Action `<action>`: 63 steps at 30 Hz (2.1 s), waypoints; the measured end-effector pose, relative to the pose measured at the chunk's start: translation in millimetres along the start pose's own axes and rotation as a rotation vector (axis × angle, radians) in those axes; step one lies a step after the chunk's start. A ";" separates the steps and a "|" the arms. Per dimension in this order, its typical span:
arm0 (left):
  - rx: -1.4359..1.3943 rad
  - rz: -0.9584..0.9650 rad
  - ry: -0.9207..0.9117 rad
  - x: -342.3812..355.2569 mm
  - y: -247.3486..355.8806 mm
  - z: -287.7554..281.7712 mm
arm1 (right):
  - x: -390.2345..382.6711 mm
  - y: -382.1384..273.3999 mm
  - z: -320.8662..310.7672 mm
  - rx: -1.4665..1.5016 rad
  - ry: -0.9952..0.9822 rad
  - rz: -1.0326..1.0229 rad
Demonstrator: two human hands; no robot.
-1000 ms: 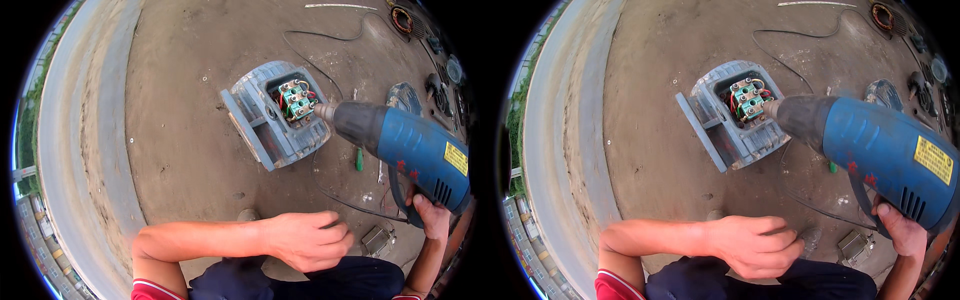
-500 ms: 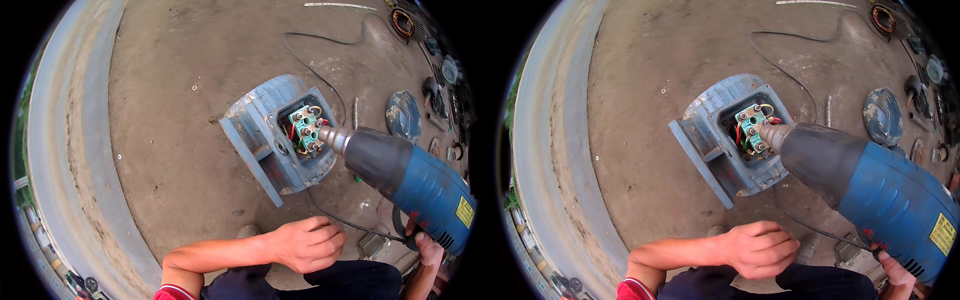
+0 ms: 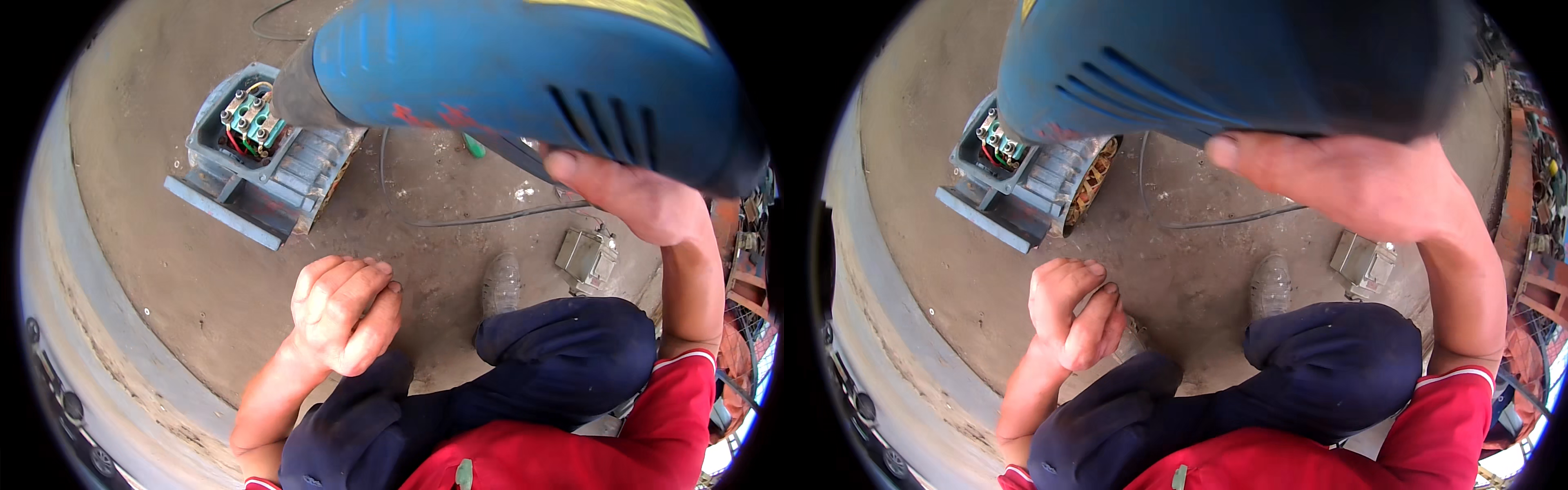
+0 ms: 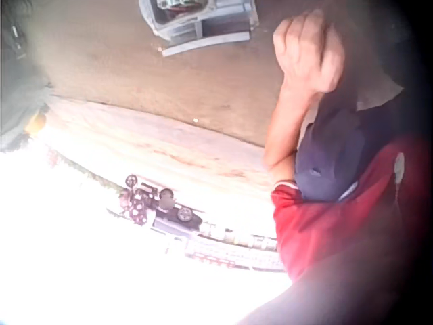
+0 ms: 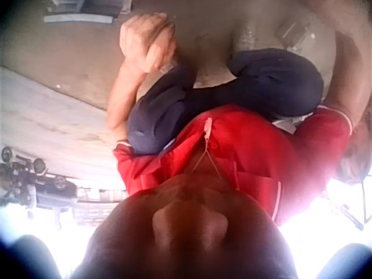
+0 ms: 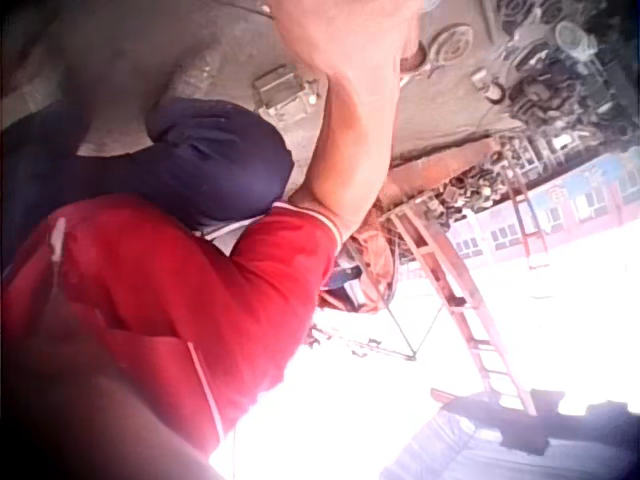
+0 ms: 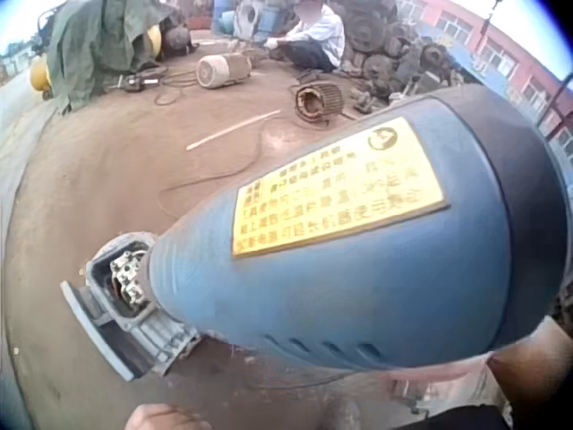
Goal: The person works on an electric motor in an outdoor workshop, using a multimeter to test the windings and a heat gun to apply heat to the motor housing. They handle the motor casing and internal components while another person works nearby.
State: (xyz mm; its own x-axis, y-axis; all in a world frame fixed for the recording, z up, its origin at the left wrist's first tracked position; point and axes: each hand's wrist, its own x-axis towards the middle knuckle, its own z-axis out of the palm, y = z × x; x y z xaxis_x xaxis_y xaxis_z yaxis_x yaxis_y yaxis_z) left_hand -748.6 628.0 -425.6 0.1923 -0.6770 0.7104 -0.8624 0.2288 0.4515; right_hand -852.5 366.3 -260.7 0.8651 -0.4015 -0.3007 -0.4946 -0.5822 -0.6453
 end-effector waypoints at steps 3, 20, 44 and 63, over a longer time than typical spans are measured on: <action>0.024 0.019 -0.062 6.5 9.6 -4.0 | 9.8 0.6 1.3 0.202 0.055 -0.082; 0.094 0.036 -0.100 11.9 54.2 -5.5 | 7.6 12.1 16.1 0.482 0.014 -0.255; 0.185 -0.008 -0.107 6.8 41.1 -9.3 | 42.4 -24.6 19.0 0.183 0.075 -0.257; 0.589 -0.287 -0.253 -27.2 -51.0 -22.1 | -8.4 22.2 3.5 0.485 0.009 -0.088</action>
State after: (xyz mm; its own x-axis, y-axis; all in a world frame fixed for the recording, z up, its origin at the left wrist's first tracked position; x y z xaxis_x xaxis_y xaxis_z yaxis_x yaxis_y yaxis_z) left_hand -699.5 650.2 -456.1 0.3968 -0.8122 0.4276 -0.9179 -0.3516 0.1840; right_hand -870.4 359.2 -274.9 0.8999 -0.3731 -0.2257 -0.3218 -0.2189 -0.9212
